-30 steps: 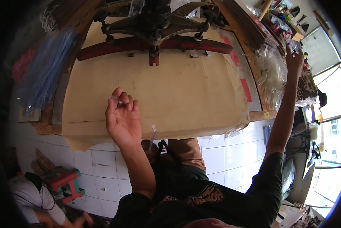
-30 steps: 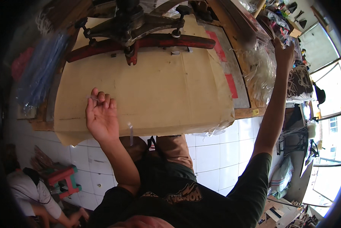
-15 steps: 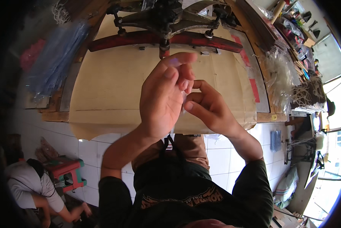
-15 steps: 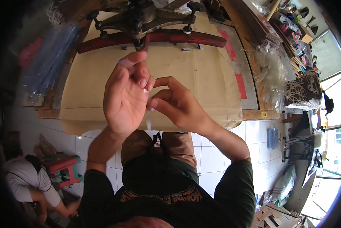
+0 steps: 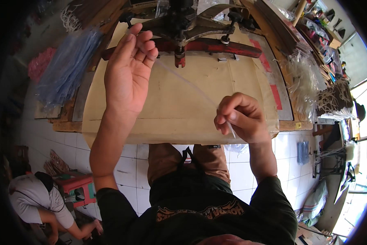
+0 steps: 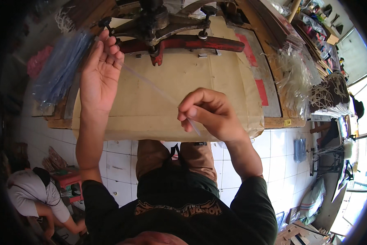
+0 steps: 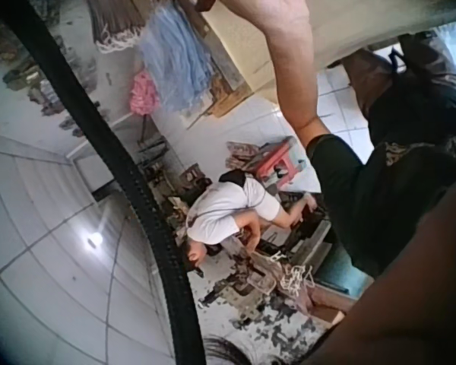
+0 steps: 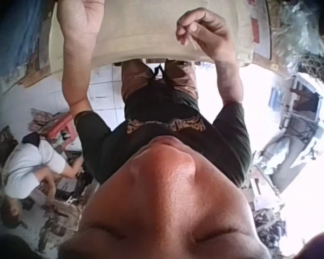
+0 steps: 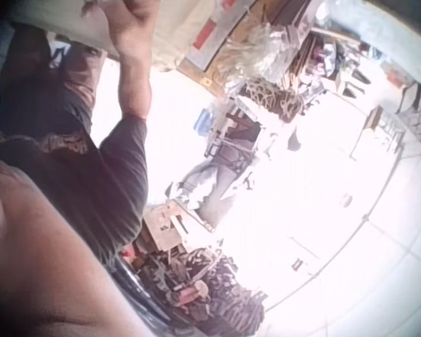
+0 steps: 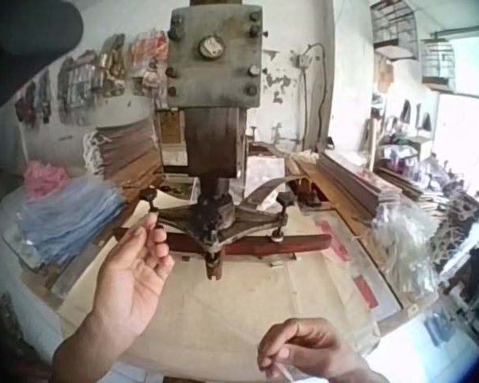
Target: The person aligns a clear plastic sheet on a heat press machine and uses the press to seal the edge of the material.
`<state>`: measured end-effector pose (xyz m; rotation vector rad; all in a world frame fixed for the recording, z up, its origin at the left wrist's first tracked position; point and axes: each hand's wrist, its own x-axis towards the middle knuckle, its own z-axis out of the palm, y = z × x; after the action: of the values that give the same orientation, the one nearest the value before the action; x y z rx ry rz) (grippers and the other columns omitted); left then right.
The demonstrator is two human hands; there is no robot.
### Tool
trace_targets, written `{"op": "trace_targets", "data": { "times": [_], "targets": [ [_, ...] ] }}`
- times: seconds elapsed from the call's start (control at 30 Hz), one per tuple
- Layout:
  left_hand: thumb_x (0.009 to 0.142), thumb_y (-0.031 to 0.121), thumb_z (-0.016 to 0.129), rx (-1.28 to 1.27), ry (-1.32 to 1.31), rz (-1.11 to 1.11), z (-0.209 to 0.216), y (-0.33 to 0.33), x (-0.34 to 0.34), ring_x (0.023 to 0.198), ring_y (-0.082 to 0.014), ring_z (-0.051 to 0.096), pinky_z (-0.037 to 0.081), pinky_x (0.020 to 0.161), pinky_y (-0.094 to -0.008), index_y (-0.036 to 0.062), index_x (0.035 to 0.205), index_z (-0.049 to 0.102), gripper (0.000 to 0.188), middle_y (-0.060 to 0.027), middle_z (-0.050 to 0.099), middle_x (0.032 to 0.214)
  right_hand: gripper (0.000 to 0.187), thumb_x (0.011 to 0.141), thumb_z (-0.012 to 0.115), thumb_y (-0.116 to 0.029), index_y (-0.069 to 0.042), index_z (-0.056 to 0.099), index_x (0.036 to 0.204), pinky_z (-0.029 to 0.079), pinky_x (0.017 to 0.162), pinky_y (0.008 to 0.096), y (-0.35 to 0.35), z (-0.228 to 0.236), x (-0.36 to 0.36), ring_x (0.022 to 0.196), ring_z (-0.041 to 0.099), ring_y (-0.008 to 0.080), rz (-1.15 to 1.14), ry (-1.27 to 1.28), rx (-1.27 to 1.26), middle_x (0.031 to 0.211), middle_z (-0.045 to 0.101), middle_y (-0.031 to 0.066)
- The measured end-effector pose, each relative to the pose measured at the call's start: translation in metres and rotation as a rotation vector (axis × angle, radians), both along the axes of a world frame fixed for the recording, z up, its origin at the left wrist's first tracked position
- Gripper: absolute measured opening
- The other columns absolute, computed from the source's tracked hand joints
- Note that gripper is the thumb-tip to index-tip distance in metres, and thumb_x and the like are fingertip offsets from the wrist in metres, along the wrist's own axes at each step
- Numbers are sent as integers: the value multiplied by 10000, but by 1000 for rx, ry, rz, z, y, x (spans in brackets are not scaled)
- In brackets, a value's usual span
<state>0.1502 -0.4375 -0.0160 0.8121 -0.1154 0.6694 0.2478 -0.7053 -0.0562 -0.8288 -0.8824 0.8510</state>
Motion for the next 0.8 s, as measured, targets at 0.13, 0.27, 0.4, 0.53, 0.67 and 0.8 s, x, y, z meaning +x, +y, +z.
{"op": "trace_targets", "data": {
  "times": [0.13,0.27,0.4,0.53,0.67,0.8],
  "targets": [
    [1052,181,580,-90,-47,-72,-5,-8,-12,1008,-140,618,517,972,-319,40,1332,596,314,-57,668,1137,142,973,579,40,61,677,1074,565,870,406,-2,-6,2,911,708,271,65,95,278,1028,678,196],
    [1021,185,646,-125,-58,-65,-20,-18,-13,1048,-141,654,537,973,-310,72,1324,611,325,-32,687,1141,224,1002,595,-28,32,630,1215,555,964,485,-7,-25,9,999,707,311,-12,147,417,1114,661,192],
    [983,184,702,-77,74,6,-24,-22,-14,1058,-170,706,578,936,-320,101,1262,647,296,-38,723,1135,262,1066,552,-238,-66,632,1247,542,866,410,-6,-33,20,946,657,217,-59,149,453,1153,640,114],
    [993,211,689,2,193,72,-31,-15,-18,1050,-153,707,583,919,-310,97,1240,652,274,-47,726,1156,264,1086,510,-242,-93,638,1262,504,860,365,-11,-24,29,987,596,173,-265,136,439,1227,612,64],
    [1004,223,676,41,267,141,-34,-14,-18,1044,-153,705,579,908,-309,75,1227,654,268,-69,725,1163,260,1081,517,-184,-68,642,1278,514,887,356,-9,-11,36,1000,613,161,-369,88,385,1252,628,74],
    [1021,205,652,185,357,93,-30,-7,-13,968,-172,714,574,870,-310,20,1181,672,245,-90,730,1074,245,1056,565,-146,-8,633,1247,542,842,316,-4,12,48,920,654,146,-420,-31,83,1145,682,98]
  ]
}}
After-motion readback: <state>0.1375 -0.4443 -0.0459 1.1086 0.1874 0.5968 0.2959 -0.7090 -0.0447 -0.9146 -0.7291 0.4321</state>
